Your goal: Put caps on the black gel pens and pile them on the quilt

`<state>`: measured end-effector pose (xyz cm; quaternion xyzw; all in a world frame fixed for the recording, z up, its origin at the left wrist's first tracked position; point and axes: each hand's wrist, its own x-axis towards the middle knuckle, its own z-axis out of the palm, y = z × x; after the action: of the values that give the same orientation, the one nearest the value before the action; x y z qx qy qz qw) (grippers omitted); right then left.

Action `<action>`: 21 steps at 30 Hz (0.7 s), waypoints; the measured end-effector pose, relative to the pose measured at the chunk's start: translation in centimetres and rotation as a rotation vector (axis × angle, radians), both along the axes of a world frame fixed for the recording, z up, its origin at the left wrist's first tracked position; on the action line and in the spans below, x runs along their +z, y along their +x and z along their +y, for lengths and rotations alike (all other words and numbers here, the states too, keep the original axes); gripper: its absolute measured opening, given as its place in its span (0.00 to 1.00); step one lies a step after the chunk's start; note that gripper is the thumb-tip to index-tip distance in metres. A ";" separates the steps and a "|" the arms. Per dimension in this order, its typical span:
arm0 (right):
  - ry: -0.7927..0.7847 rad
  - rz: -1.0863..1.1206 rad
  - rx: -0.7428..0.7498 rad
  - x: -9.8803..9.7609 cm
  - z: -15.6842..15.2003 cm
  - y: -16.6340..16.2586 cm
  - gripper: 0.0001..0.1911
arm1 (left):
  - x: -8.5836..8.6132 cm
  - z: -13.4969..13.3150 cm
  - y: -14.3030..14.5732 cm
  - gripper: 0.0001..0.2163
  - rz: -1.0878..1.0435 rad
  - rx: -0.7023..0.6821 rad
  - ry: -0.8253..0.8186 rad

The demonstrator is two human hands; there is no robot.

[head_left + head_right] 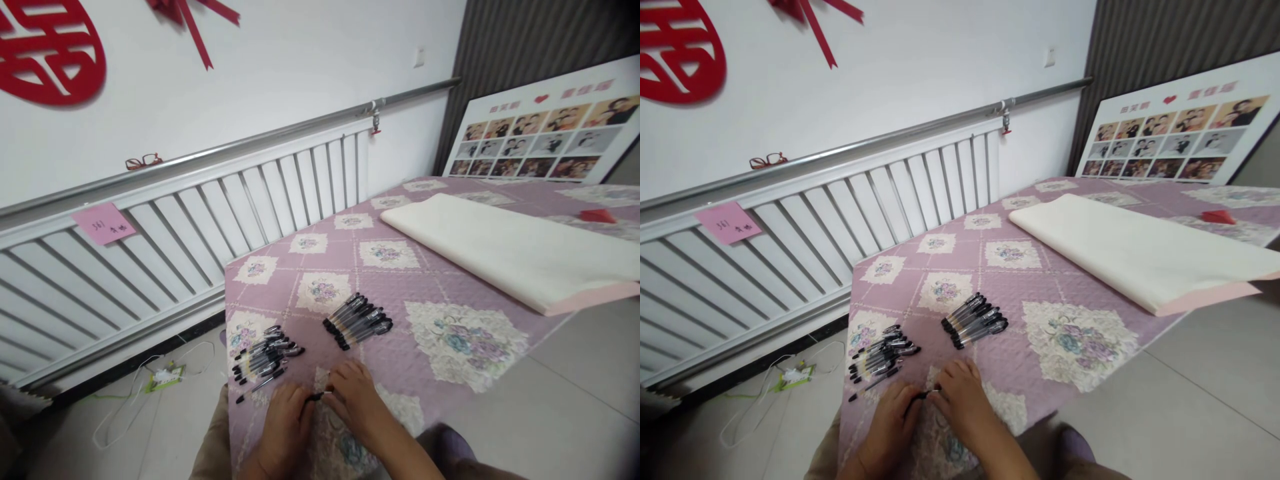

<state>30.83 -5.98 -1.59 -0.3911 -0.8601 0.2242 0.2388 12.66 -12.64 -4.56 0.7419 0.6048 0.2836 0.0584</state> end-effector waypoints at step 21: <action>-0.011 0.057 0.031 -0.1 0.1 0.2 0.02 | 0.1 0.0 -0.1 0.08 -0.004 0.000 -0.008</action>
<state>31.08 -5.90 -1.67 -0.3726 -0.8577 0.2437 0.2572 12.59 -12.66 -4.48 0.7411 0.6057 0.2830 0.0625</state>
